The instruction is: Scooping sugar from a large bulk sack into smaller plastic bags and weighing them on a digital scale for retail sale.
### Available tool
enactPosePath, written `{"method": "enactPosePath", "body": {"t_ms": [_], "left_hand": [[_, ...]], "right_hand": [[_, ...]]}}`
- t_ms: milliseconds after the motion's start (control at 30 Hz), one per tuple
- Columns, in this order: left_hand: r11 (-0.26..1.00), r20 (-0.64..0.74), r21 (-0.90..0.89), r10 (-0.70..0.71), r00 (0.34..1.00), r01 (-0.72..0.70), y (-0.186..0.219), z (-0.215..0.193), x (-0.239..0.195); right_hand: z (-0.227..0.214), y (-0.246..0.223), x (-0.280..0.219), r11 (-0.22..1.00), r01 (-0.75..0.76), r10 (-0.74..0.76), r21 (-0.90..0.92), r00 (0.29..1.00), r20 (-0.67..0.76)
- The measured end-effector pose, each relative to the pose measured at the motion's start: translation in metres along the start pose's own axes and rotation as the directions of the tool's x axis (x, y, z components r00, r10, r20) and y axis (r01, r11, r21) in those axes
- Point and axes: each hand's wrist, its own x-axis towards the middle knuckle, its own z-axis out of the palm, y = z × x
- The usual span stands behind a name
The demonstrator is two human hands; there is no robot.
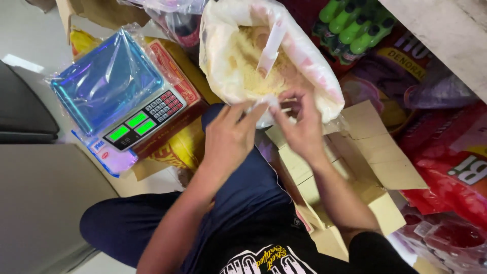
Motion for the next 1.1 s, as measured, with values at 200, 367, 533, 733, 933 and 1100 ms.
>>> {"method": "enactPosePath", "body": {"t_ms": [200, 367, 533, 733, 933, 1100], "left_hand": [[0.997, 0.052, -0.072, -0.003, 0.999, 0.006, -0.038, 0.025, 0.046], [0.98, 0.22, -0.142, -0.108, 0.969, 0.141, -0.051, 0.041, 0.049], [0.963, 0.231, -0.229, -0.086, 0.969, 0.14, -0.06, 0.05, 0.056], [0.991, 0.517, 0.058, -0.133, 0.845, 0.121, -0.076, 0.067, 0.088], [0.995, 0.521, 0.031, -0.099, 0.848, 0.098, -0.103, 0.064, 0.101], [0.963, 0.572, -0.102, -0.147, 0.807, 0.248, -0.1, 0.071, 0.104]], "right_hand": [[-0.013, -0.005, 0.064, 0.985, 0.127, -0.12, -0.119, 0.991, 0.062], [-0.014, 0.008, 0.082, 0.964, 0.128, -0.088, -0.233, 0.981, 0.176], [-0.017, 0.017, 0.087, 0.972, 0.113, -0.086, -0.207, 0.987, 0.135], [-0.007, 0.0, 0.102, 0.962, 0.089, -0.045, -0.257, 0.984, 0.17], [-0.001, -0.009, 0.115, 0.799, 0.122, 0.086, -0.588, 0.946, 0.314], [0.002, 0.001, 0.125, 0.782, 0.086, 0.141, -0.617, 0.94, 0.309]]}}
